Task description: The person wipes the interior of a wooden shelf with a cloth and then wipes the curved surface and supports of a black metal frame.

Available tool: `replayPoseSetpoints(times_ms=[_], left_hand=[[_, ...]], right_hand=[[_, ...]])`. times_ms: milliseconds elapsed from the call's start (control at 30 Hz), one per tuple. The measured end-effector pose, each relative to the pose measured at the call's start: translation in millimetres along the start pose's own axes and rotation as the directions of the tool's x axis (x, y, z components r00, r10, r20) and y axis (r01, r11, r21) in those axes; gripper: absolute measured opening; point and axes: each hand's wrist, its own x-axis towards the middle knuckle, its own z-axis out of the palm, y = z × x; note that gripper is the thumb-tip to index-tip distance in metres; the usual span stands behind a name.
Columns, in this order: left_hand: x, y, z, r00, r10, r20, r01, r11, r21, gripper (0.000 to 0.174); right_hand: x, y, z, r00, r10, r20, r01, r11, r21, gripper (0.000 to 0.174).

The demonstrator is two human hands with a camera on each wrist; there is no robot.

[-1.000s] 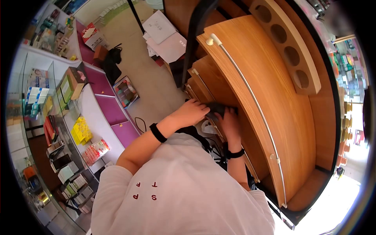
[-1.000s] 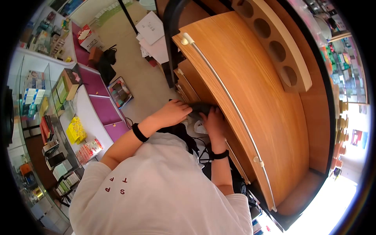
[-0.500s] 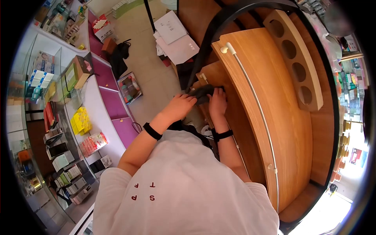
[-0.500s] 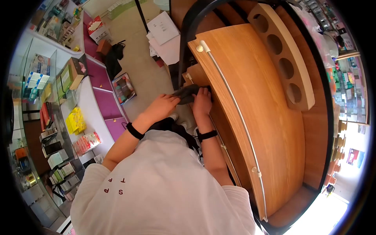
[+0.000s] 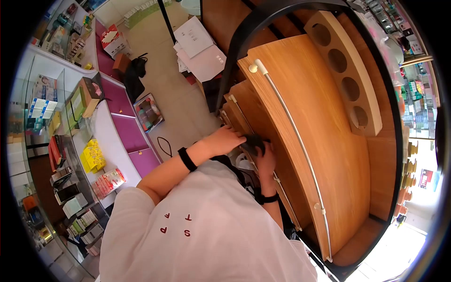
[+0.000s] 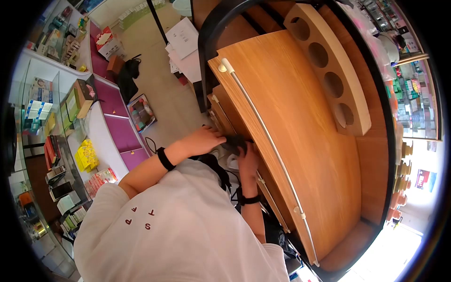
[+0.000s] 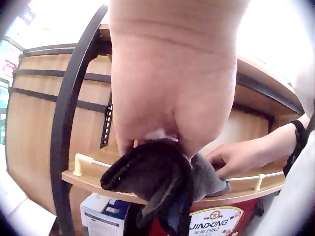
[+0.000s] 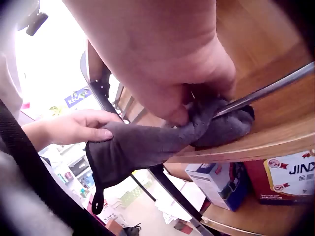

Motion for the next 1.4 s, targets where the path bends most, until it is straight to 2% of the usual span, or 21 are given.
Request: replayPoseSetpoints(times_ms=[100, 167, 200, 233, 267, 300, 333, 400, 467, 533, 600, 700, 767, 833, 1000, 1033, 1100, 1167, 1233, 1333, 1400], left_hand=[[5.7, -3.7, -10.8, 0.995, 0.081, 0.056, -0.08, 0.996, -0.028, 0.034], [7.1, -10.4, -26.9, 0.983, 0.182, -0.028, -0.183, 0.981, -0.059, 0.035], [8.6, -15.6, -34.6, 0.98, 0.197, -0.034, -0.198, 0.978, -0.064, 0.035], [10.1, -21.3, -42.9, 0.946, 0.281, -0.165, -0.287, 0.958, -0.014, 0.03], [10.9, -28.5, -52.3, 0.887, 0.362, -0.288, -0.364, 0.93, 0.049, 0.026], [10.6, -34.3, -66.7, 0.881, 0.374, -0.29, -0.376, 0.925, 0.051, 0.026], [9.4, -38.7, -85.2, 0.825, 0.436, -0.36, -0.432, 0.897, 0.097, 0.027], [-0.3, -56.7, -125.6, 0.709, 0.553, -0.438, -0.51, 0.83, 0.224, 0.031], [-15.2, -81.1, -155.2, 0.678, 0.575, -0.458, -0.532, 0.814, 0.235, 0.031], [-28.5, -109.3, -175.5, 0.645, 0.59, -0.485, -0.55, 0.799, 0.241, 0.03], [-39.7, -141.8, -190.9, 0.66, 0.572, -0.488, -0.523, 0.815, 0.249, 0.029], [-59.1, -191.6, -202.7, 0.705, 0.535, -0.466, -0.478, 0.843, 0.245, 0.026], [-69.5, -221.0, -203.1, 0.73, 0.517, -0.447, -0.462, 0.855, 0.234, 0.025], [-77.0, -243.2, -203.3, 0.776, 0.529, -0.342, -0.457, 0.847, 0.272, 0.025], [-91.3, -295.3, -230.8, 0.772, 0.447, -0.451, -0.385, 0.895, 0.226, 0.023], [-95.4, -308.1, -240.6, 0.744, 0.414, -0.524, -0.332, 0.91, 0.248, 0.02], [-109.7, -337.3, -257.8, 0.778, 0.355, -0.518, -0.277, 0.934, 0.224, 0.025], [-125.6, -368.5, -272.7, 0.806, 0.233, -0.545, -0.094, 0.958, 0.27, 0.033], [-139.6, -401.1, -281.9, 0.821, 0.179, -0.542, -0.024, 0.959, 0.282, 0.039], [-156.6, -450.4, -297.7, 0.782, -0.127, -0.61, 0.241, 0.965, 0.107, 0.045], [-164.2, -490.2, -308.2, 0.757, -0.19, -0.625, 0.324, 0.94, 0.106, 0.046]], right_hand=[[-12.7, 4.1, -4.6, 0.991, 0.007, -0.136, 0.0, 0.999, 0.051, 0.031], [-19.6, 8.6, -4.4, 0.944, 0.212, -0.251, -0.187, 0.975, 0.119, 0.033], [-18.9, 2.9, -10.7, 0.932, 0.249, -0.263, -0.19, 0.954, 0.23, 0.036], [-17.4, -13.3, -16.1, 0.927, 0.254, -0.275, -0.196, 0.955, 0.222, 0.036], [-15.2, -31.0, -20.6, 0.879, 0.289, -0.378, -0.157, 0.926, 0.343, 0.036], [-10.6, -54.7, -25.3, 0.817, 0.332, -0.471, -0.098, 0.885, 0.455, 0.037], [-3.6, -85.4, -31.5, 0.802, 0.369, -0.47, -0.036, 0.815, 0.579, 0.039], [13.3, -120.4, -22.0, 0.757, 0.388, -0.526, 0.014, 0.795, 0.606, 0.041], [34.3, -152.3, -2.8, 0.717, 0.435, -0.545, 0.13, 0.684, 0.718, 0.05], [60.1, -196.0, 25.9, 0.688, 0.443, -0.575, 0.147, 0.691, 0.708, 0.045], [83.1, -232.4, 45.1, 0.664, 0.446, -0.6, 0.167, 0.694, 0.701, 0.04], [94.5, -273.9, 67.5, 0.764, 0.276, -0.583, 0.013, 0.897, 0.442, 0.05], [97.5, -272.7, 76.2, 0.768, 0.281, -0.576, 0.04, 0.876, 0.48, 0.043], [90.5, -276.4, 72.0, 0.953, 0.209, -0.22, -0.179, 0.972, 0.152, 0.029], [124.8, -343.7, 87.2, 0.982, 0.111, -0.154, -0.062, 0.953, 0.297, 0.021], [144.5, -345.3, 90.3, 0.981, 0.063, -0.184, -0.021, 0.975, 0.221, 0.022], [189.9, -358.1, 97.4, 0.964, 0.007, -0.264, 0.055, 0.972, 0.229, 0.024], [239.4, -397.6, 98.5, 0.976, -0.04, -0.212, 0.11, 0.938, 0.328, 0.027], [289.6, -428.9, 116.3, 0.983, -0.111, -0.147, 0.164, 0.892, 0.422, 0.026], [362.8, -478.2, 162.0, 0.96, -0.248, -0.129, 0.28, 0.852, 0.443, 0.026], [402.4, -516.1, 190.1, 0.954, -0.297, -0.036, 0.271, 0.806, 0.526, 0.028]])
